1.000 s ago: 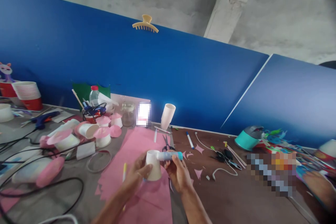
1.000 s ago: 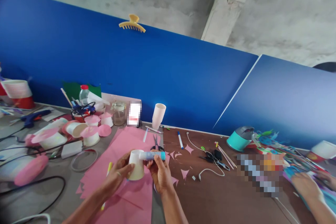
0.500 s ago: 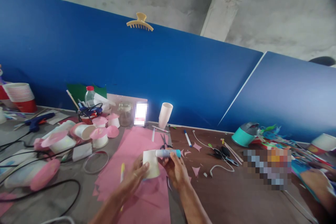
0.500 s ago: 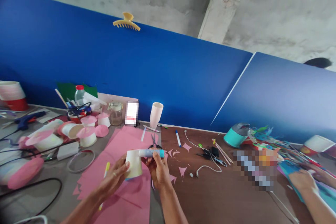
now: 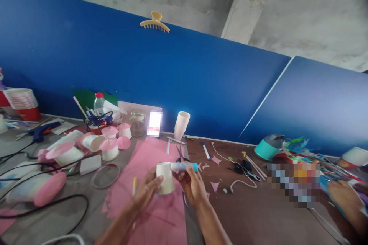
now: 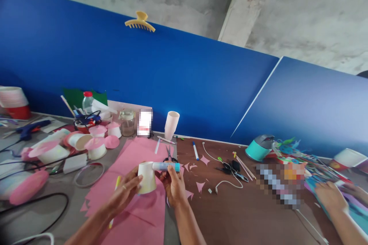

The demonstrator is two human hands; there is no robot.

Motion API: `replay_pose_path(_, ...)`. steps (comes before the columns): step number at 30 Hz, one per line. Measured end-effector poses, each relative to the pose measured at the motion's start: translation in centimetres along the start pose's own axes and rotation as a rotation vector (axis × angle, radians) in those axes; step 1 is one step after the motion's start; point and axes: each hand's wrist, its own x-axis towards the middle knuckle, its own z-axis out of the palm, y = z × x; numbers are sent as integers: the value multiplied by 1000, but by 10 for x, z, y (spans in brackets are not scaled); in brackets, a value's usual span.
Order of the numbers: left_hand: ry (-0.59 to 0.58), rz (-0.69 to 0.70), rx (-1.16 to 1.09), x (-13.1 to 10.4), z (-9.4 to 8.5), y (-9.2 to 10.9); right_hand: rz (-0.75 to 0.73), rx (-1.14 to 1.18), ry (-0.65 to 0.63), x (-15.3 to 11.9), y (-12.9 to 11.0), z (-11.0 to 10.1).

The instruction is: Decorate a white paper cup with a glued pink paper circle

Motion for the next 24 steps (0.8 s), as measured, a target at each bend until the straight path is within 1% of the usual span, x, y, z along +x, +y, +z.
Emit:
replay_pose_path(4,21,43,51,2,-2,-4,-4,-7,11,-2,1,1)
replay_pose_path(8,7,18,58,3,-4,-2,-10,-21,-7,-2,1,1)
replay_pose_path(12,23,-2,5,0,1,4,-32,-23,29,0,0,1)
replay_pose_path(14,22,-19,-11,-1,2,4,-18,-20,34,1,-1,0)
replay_pose_path(17,25,-28,-5,-3,1,2,12,-29,22,1,1,-1)
replay_pose_path(22,-22,-3,52,0,-3,-5,21,-41,7,-2,5,-1)
replay_pose_path(24,-10,-20,46,2,-4,-6,24,-38,1,-2,5,-1)
